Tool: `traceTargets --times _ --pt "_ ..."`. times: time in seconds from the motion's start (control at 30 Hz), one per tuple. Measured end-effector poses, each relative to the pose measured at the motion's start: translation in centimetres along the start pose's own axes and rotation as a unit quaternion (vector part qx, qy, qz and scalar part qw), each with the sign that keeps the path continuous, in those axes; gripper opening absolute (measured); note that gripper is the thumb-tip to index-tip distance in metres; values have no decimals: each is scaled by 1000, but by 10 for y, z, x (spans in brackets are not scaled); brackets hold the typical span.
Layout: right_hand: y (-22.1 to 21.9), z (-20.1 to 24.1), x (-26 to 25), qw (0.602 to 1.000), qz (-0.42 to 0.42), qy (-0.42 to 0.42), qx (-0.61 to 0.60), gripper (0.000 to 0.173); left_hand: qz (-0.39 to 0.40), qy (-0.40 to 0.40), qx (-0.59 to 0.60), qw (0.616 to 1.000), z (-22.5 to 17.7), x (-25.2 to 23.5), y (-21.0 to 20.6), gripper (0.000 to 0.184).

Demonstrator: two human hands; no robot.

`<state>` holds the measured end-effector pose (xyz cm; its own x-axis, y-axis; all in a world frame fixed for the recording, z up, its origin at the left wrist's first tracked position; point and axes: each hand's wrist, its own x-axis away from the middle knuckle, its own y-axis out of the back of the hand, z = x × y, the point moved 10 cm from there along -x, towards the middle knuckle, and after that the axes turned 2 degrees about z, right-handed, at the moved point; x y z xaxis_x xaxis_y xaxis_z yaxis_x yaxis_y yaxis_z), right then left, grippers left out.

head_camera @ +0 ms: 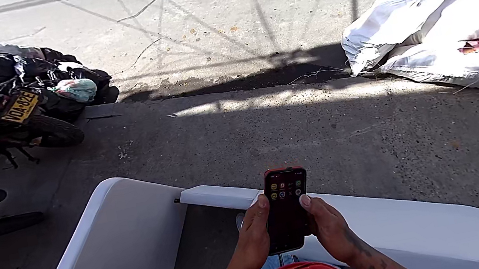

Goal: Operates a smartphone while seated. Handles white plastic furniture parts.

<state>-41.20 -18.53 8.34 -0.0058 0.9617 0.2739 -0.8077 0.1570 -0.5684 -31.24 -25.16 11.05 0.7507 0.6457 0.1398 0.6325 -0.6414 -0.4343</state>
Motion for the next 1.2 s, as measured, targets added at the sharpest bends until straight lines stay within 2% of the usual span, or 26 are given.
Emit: traceTargets --times 0.2,0.8,1.2 --pt "5 -1 -2 998 -45 -30 22 68 6 -22 -54 998 -3 2 -5 59" --pt "-3 0 0 998 56 16 -18 64 -21 41 27 999 7 -3 3 65" --pt "-2 1 6 997 77 23 -22 63 -46 74 58 994 15 -2 2 66"
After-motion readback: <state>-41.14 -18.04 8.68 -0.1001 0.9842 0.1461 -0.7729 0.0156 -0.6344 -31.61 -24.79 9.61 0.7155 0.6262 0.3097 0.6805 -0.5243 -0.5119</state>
